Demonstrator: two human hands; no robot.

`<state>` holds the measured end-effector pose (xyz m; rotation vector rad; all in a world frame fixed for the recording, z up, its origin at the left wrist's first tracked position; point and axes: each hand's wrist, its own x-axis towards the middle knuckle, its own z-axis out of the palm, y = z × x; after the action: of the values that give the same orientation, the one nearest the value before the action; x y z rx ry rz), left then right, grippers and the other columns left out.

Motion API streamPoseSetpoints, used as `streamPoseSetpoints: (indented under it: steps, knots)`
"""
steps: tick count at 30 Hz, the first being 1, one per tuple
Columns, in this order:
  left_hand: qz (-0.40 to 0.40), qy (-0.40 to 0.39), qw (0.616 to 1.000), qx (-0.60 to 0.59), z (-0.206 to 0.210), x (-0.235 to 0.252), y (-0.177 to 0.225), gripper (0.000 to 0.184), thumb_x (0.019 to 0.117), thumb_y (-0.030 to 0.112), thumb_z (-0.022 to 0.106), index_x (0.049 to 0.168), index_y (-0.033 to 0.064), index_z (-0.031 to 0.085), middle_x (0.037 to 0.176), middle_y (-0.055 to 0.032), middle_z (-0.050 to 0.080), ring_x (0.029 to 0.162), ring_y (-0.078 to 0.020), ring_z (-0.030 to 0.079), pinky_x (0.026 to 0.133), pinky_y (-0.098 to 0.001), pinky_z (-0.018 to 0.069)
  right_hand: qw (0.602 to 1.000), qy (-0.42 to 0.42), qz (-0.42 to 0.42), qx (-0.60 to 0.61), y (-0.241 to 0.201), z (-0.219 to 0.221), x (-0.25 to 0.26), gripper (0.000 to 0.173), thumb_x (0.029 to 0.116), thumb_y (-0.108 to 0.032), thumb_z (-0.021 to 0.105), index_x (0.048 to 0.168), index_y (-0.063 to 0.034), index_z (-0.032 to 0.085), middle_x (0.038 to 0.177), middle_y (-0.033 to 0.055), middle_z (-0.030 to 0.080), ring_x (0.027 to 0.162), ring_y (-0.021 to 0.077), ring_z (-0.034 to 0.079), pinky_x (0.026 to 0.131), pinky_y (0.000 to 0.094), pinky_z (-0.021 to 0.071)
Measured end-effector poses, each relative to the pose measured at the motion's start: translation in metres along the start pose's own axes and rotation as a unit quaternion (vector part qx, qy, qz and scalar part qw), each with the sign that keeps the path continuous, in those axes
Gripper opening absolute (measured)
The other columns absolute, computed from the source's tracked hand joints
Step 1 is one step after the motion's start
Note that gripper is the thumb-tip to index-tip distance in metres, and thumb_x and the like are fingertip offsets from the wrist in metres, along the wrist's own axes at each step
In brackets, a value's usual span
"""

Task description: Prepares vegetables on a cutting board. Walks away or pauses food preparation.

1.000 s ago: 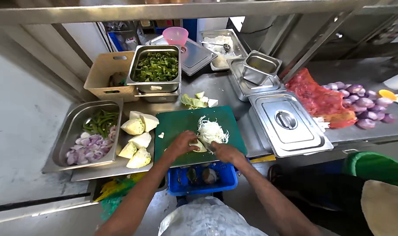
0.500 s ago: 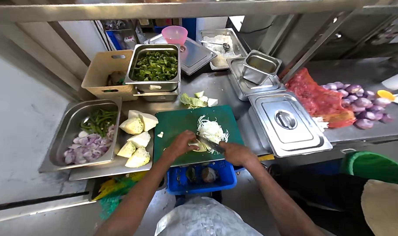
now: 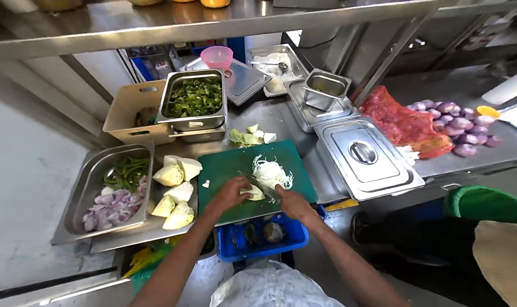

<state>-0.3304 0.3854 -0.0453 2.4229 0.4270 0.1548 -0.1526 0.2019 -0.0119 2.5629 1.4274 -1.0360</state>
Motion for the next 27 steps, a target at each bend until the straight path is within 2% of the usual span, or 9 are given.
streamPoseSetpoints:
  steps: [5,10,12,14,16,20,23,25,27]
  knots:
    - [0.036,-0.051,0.998,0.014,-0.006,0.018,0.001,0.021,0.0883,0.025,0.082,0.096,0.0062,0.077,0.112,-0.0079,0.073,0.112,-0.0220,0.066,0.104,-0.0420,0.0522,0.998,-0.045,0.004,-0.040,-0.006,-0.005,-0.004,0.044,0.1044,-0.017,0.050,0.147,-0.0210,0.044,0.114,0.0222,0.070,0.106,0.0440,0.069,0.085,0.0639,0.0550]
    - [0.029,-0.080,0.996,0.020,-0.010,0.020,0.006,0.021,0.0886,0.020,0.081,0.098,0.0026,0.076,0.110,-0.0118,0.071,0.106,-0.0251,0.068,0.100,-0.0441,0.0545,0.995,-0.029,0.020,-0.095,-0.014,-0.051,-0.038,0.042,0.1007,-0.018,0.057,0.142,-0.0224,0.051,0.106,0.0174,0.071,0.100,0.0400,0.070,0.079,0.0613,0.0551]
    - [0.022,-0.081,0.996,0.016,-0.010,0.020,0.007,0.022,0.0889,0.020,0.081,0.099,0.0020,0.076,0.110,-0.0120,0.072,0.104,-0.0246,0.069,0.098,-0.0437,0.0558,0.996,-0.046,0.025,-0.079,-0.018,-0.030,-0.020,0.043,0.0985,-0.016,0.059,0.141,-0.0197,0.051,0.108,0.0182,0.071,0.099,0.0410,0.070,0.079,0.0626,0.0552]
    - [0.027,-0.081,0.996,0.016,-0.010,0.021,0.007,0.021,0.0893,0.021,0.081,0.099,0.0029,0.077,0.109,-0.0108,0.072,0.100,-0.0227,0.069,0.096,-0.0425,0.0569,0.997,-0.063,0.016,-0.046,-0.021,-0.006,0.004,0.042,0.1005,-0.015,0.057,0.142,-0.0170,0.047,0.111,0.0207,0.070,0.102,0.0428,0.070,0.082,0.0638,0.0558]
    - [0.026,-0.079,0.996,0.011,-0.012,0.020,0.009,0.021,0.0898,0.020,0.080,0.100,0.0030,0.077,0.109,-0.0105,0.072,0.100,-0.0223,0.069,0.096,-0.0419,0.0570,0.996,-0.066,0.007,-0.053,-0.020,-0.011,0.005,0.043,0.1008,-0.014,0.056,0.142,-0.0179,0.046,0.112,0.0211,0.070,0.102,0.0434,0.070,0.082,0.0643,0.0553]
    - [0.029,-0.069,0.997,-0.004,-0.010,0.020,0.008,0.018,0.0897,0.018,0.080,0.097,0.0017,0.077,0.110,-0.0127,0.072,0.105,-0.0247,0.069,0.098,-0.0437,0.0556,0.994,-0.037,-0.001,-0.099,-0.006,-0.052,-0.027,0.039,0.1001,-0.016,0.058,0.138,-0.0204,0.053,0.107,0.0186,0.071,0.098,0.0416,0.070,0.078,0.0638,0.0548]
    - [0.032,-0.061,0.998,-0.001,-0.008,0.020,0.007,0.017,0.0892,0.018,0.080,0.095,0.0026,0.077,0.109,-0.0119,0.072,0.103,-0.0240,0.069,0.097,-0.0440,0.0565,0.996,-0.044,0.018,-0.079,-0.013,-0.028,-0.013,0.046,0.0965,-0.014,0.061,0.141,-0.0195,0.051,0.108,0.0199,0.071,0.099,0.0426,0.070,0.078,0.0640,0.0550]
    - [0.027,-0.065,0.998,0.000,-0.008,0.021,0.009,0.017,0.0893,0.018,0.080,0.097,0.0029,0.077,0.109,-0.0113,0.072,0.101,-0.0230,0.069,0.096,-0.0429,0.0568,0.997,-0.066,0.016,-0.043,-0.017,-0.004,0.007,0.047,0.0999,-0.013,0.058,0.145,-0.0186,0.044,0.111,0.0216,0.069,0.100,0.0435,0.070,0.080,0.0646,0.0559]
    - [0.023,-0.063,0.998,-0.005,-0.010,0.020,0.009,0.018,0.0893,0.017,0.080,0.099,0.0024,0.077,0.110,-0.0117,0.072,0.101,-0.0229,0.070,0.097,-0.0422,0.0568,0.996,-0.062,0.006,-0.057,-0.017,-0.014,0.004,0.043,0.1018,-0.014,0.055,0.144,-0.0196,0.047,0.111,0.0215,0.070,0.101,0.0440,0.070,0.081,0.0649,0.0553]
